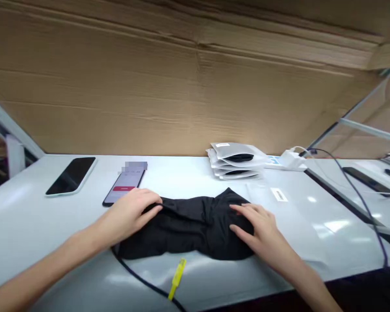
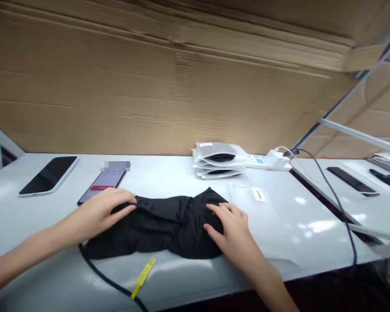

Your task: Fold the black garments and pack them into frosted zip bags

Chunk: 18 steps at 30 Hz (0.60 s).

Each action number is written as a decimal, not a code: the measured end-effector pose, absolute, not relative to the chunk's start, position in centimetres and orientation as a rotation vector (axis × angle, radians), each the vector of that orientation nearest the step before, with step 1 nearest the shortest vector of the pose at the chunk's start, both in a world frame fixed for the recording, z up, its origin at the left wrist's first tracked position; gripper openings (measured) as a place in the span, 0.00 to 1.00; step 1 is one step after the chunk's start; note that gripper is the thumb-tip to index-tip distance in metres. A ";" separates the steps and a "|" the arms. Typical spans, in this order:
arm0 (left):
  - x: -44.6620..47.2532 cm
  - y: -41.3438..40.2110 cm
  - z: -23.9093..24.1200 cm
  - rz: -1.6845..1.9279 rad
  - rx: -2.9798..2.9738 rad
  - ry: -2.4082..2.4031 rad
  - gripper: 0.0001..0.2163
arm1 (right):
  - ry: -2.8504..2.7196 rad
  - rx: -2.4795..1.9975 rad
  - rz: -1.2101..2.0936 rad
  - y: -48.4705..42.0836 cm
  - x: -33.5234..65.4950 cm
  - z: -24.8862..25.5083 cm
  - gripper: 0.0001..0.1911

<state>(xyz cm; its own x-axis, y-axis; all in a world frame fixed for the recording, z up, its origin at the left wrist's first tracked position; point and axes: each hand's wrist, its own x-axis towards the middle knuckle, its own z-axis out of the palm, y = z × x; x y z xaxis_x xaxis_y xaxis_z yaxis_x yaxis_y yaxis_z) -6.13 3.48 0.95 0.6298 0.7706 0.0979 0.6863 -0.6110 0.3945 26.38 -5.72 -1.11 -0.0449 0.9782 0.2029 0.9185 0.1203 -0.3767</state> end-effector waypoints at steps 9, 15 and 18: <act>-4.1 8.9 1.5 0.565 2.488 1.478 0.14 | -2.098 -1.794 0.448 -4.2 26.3 1.2 0.13; -3.9 4.0 1.8 0.405 2.680 1.154 0.12 | -2.082 -1.715 0.406 -5.0 27.1 1.1 0.07; -4.8 2.6 1.6 0.267 2.738 1.071 0.15 | -2.067 -1.639 0.340 -6.0 27.2 1.7 0.07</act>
